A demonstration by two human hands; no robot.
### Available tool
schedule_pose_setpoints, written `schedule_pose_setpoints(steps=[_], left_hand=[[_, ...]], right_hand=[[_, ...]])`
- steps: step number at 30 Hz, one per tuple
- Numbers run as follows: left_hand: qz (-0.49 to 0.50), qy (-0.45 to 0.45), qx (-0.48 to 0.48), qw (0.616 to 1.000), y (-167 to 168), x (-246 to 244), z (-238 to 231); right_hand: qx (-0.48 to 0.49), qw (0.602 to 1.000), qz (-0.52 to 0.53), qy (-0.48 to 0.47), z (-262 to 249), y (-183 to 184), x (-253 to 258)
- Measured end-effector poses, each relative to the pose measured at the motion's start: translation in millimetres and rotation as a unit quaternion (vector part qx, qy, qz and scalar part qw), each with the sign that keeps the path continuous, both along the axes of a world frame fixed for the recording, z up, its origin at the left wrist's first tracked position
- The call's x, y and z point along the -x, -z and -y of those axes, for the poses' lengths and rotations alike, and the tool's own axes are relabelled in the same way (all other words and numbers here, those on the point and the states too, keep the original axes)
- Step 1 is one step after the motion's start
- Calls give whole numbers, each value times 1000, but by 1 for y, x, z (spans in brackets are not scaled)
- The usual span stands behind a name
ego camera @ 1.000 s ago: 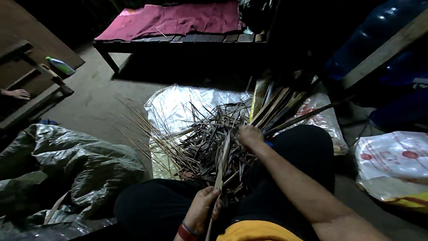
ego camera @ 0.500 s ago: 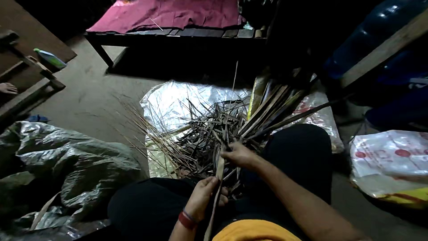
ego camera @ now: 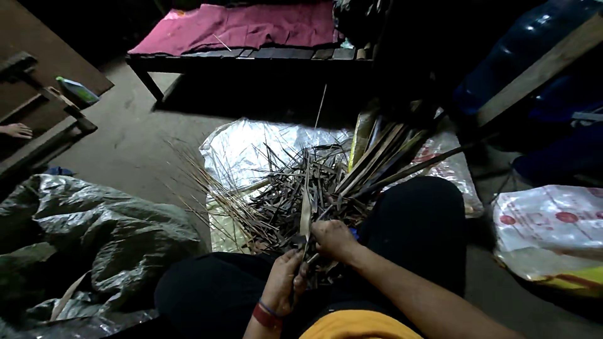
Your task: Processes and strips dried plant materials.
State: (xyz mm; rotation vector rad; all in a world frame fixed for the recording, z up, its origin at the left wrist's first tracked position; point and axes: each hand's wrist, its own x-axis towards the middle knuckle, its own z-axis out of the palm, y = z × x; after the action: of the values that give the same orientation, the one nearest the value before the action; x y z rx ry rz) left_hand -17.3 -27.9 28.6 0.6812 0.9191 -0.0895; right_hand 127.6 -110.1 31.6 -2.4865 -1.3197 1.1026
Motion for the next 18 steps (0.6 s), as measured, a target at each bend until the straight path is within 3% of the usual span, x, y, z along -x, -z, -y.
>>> schedule_pose_setpoints(steps=[7,11,15,18], left_hand=[[-2,50,-6,999,-3,16,6],[-9,91,-29,995,-5,32,12],[-19,71,-44,996,3,37,10],[-23,70,-57,996,7,26,5]], right_hand=[[62,991,71,94,-11,3,-29],[92,973,72,197,-17,11,-78],[-7,928,51,370,-11,17,-116],[-106,902,-35,418,-9,14,-109]])
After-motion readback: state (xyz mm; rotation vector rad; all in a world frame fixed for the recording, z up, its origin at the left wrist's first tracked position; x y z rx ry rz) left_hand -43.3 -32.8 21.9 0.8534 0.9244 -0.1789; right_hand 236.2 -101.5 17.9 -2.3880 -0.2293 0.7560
